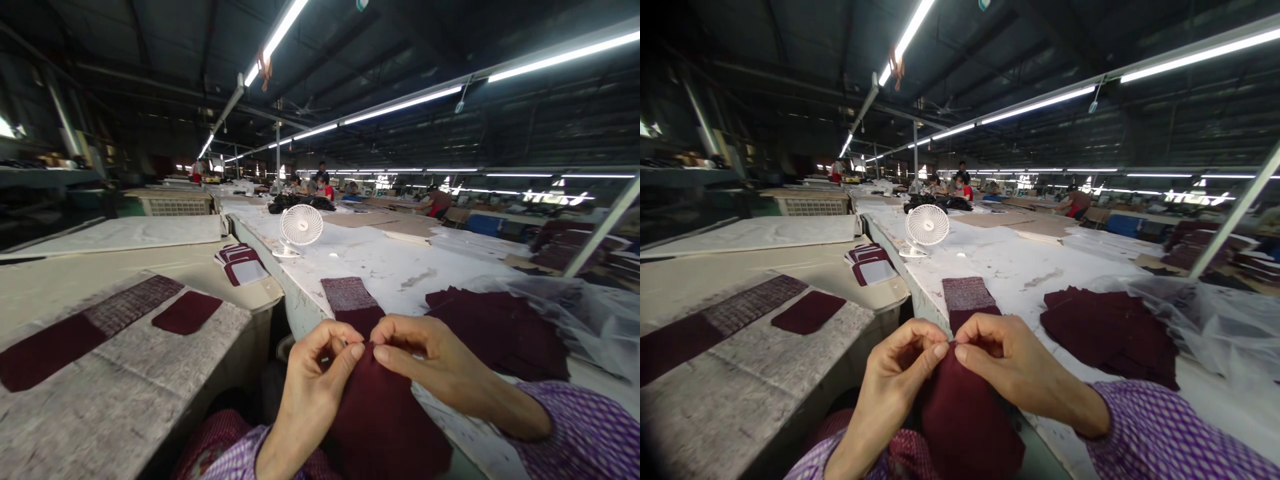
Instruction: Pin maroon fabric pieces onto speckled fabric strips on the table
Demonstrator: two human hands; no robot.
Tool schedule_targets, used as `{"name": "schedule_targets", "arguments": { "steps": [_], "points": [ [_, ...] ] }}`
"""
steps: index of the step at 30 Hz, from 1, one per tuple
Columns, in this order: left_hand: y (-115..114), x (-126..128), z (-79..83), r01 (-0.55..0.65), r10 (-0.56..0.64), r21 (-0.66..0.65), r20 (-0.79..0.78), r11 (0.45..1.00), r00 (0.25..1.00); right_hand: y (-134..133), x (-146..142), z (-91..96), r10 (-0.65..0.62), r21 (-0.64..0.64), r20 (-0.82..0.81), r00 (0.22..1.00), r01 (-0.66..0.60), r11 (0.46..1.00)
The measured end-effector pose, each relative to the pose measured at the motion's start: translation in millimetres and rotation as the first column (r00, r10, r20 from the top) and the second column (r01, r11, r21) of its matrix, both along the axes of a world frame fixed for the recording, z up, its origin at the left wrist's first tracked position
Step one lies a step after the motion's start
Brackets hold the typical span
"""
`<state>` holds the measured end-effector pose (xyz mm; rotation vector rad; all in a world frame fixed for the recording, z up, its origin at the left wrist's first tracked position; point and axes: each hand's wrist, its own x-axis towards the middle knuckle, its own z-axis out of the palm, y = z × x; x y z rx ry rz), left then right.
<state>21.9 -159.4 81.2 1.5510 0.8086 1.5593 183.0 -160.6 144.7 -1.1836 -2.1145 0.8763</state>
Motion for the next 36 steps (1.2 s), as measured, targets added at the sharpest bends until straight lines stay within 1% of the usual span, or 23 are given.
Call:
{"name": "schedule_targets", "arguments": {
  "steps": [2,4,5,7,11,15,22,25,31,36],
  "points": [
    [-1,2,-1.2,-0.076,0.087,0.141,-0.074,0.987,0.993,1,0,-0.9,-0.008,-0.006,-0.008,1.000,0.008,1.000],
    [-2,3,-2.2,-0.131,0.176,0.294,-0.133,0.947,0.975,1,0,-2.4,-0.018,0.008,-0.016,1.000,0.018,1.000],
    [-3,4,-2.7,-0.140,0.204,0.349,-0.152,0.926,0.967,1,0,-3.2,-0.026,0.020,-0.013,1.000,0.026,0.999],
    [-4,4,-3.4,-0.141,0.228,0.403,-0.174,0.904,0.958,0,0,-4.9,-0.047,0.046,0.006,0.999,0.046,0.998],
    [-4,2,-4.1,-0.132,0.246,0.427,-0.225,0.894,0.943,-1,-1,-6.4,-0.093,0.114,0.050,0.994,0.087,0.990],
    [-3,0,-5.4,-0.169,0.327,0.479,-0.269,0.861,0.906,-1,-4,-6.1,-0.129,0.182,0.084,0.988,0.112,0.977],
    [-1,1,-10.5,-0.201,0.442,0.537,-0.367,0.819,0.818,0,-7,-10.5,-0.143,0.176,0.155,0.977,0.116,0.978],
    [0,2,-11.3,-0.224,0.488,0.561,-0.379,0.797,0.787,0,-7,-12.1,-0.146,0.191,0.179,0.973,0.111,0.975],
    [0,5,-16.1,-0.236,0.531,0.597,-0.383,0.767,0.756,1,-6,-13.1,-0.125,0.236,0.208,0.970,0.075,0.969],
    [3,11,-21.6,-0.271,0.587,0.629,-0.369,0.729,0.721,2,-8,-16.7,-0.157,0.286,0.245,0.957,0.084,0.955]
  ]
}}
